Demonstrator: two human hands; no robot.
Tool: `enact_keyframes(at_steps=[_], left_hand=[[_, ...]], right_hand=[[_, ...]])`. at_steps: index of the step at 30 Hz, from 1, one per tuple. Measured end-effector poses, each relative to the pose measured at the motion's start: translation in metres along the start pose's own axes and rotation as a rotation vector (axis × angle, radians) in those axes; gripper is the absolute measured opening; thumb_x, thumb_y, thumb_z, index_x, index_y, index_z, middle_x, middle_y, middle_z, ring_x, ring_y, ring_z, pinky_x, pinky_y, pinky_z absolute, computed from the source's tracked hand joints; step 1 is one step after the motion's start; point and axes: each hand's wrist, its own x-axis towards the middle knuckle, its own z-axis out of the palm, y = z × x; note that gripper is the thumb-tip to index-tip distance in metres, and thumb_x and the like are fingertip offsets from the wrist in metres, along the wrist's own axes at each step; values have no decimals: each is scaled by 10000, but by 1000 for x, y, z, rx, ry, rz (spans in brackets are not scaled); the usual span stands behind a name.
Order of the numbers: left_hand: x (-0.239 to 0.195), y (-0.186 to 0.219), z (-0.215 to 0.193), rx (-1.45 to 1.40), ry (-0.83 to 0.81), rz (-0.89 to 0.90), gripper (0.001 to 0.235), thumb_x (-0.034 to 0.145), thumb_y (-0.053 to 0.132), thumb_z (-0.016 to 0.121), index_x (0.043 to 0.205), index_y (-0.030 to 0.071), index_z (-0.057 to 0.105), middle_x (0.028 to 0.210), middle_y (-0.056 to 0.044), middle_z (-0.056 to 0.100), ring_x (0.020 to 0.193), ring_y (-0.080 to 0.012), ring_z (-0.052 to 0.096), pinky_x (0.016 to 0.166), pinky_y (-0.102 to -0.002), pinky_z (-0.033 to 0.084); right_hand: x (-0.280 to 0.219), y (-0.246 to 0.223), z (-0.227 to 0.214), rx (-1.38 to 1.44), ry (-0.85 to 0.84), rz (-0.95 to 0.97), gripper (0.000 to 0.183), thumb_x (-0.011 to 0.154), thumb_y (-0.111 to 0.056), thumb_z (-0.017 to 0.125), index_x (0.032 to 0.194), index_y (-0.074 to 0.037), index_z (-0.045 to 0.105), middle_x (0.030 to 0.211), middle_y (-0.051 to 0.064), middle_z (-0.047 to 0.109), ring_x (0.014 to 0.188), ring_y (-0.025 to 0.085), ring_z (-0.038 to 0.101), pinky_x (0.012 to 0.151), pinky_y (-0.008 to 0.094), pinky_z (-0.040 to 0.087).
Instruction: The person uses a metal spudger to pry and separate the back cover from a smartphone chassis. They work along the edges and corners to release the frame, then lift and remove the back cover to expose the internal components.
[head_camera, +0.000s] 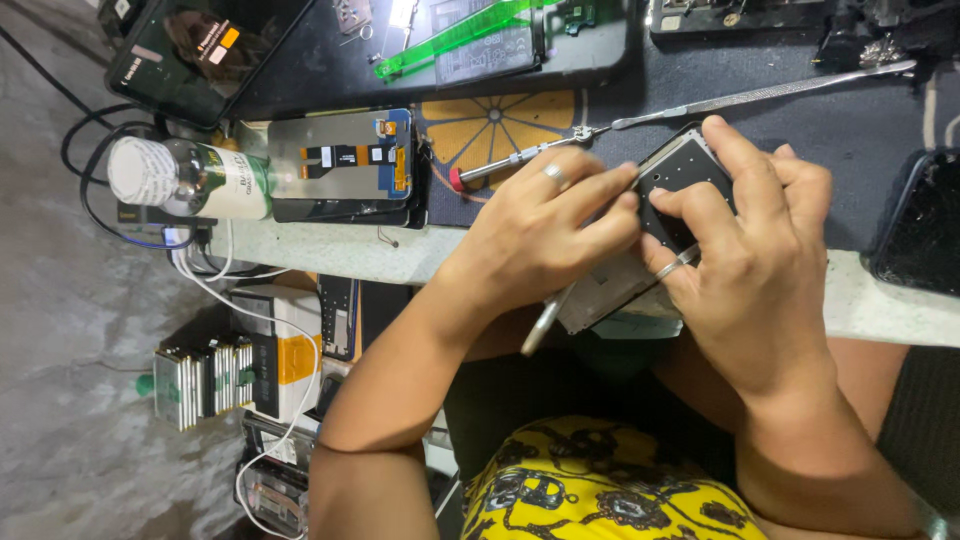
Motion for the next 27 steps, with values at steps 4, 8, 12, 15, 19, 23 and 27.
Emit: enact_keyframes(at_steps=[4,8,12,15,19,23,27], left_hand=[[10,-10,11,-22,23,58,229,903,108,714,1111,45,642,1256,-139,641,1122,-294,613,965,-432,564],[1,-5,4,-8,-9,40,211,921,95,714,1102,41,620,1276,-134,638,1140,-288,614,982,-422,570],[-7,1,-3,57,1,56,157,968,38,697,1087,30,595,1299,-140,628,1145,-265,612,1009,-425,570],[-1,-5,3,64,-13,94,216,912,46,687,1112,24,608,1310,-156,622,1149,-282,611,996,-422,571],[15,-12,19,14,10,92,216,910,118,703,1097,59,612,1280,-140,627,1141,-303,612,982,-434,556],[14,-10,13,22,5,78,181,943,89,682,1101,60,598,1309,-135,629,1162,-288,611,1011,-425,541],[18,-15,18,-3,5,90,255,898,113,678,1132,43,607,1293,-128,628,1155,-294,610,1019,-432,542]], right_hand=[[-1,2,0,45,12,5,366,791,-197,892,1065,-50,701,1426,189,580,1173,453,515,1098,586,442],[-2,3,1,39,5,17,375,770,-179,890,1093,-78,728,1452,166,584,1206,441,521,1132,567,451],[-2,4,0,60,24,-10,366,714,-158,902,1032,-60,748,1397,187,584,1142,437,528,1078,585,441],[0,5,1,35,3,5,384,727,-156,905,1072,-78,755,1460,153,594,1187,419,523,1138,553,455],[0,5,-2,41,14,3,364,708,-185,916,996,-57,733,1413,162,602,1122,419,540,1081,558,455],[1,1,-5,45,6,35,351,712,-147,899,1027,-81,758,1386,164,608,1158,413,554,1022,494,484],[-1,3,-4,51,22,4,327,742,-137,905,1024,-67,755,1339,184,601,1133,388,558,961,454,488]])
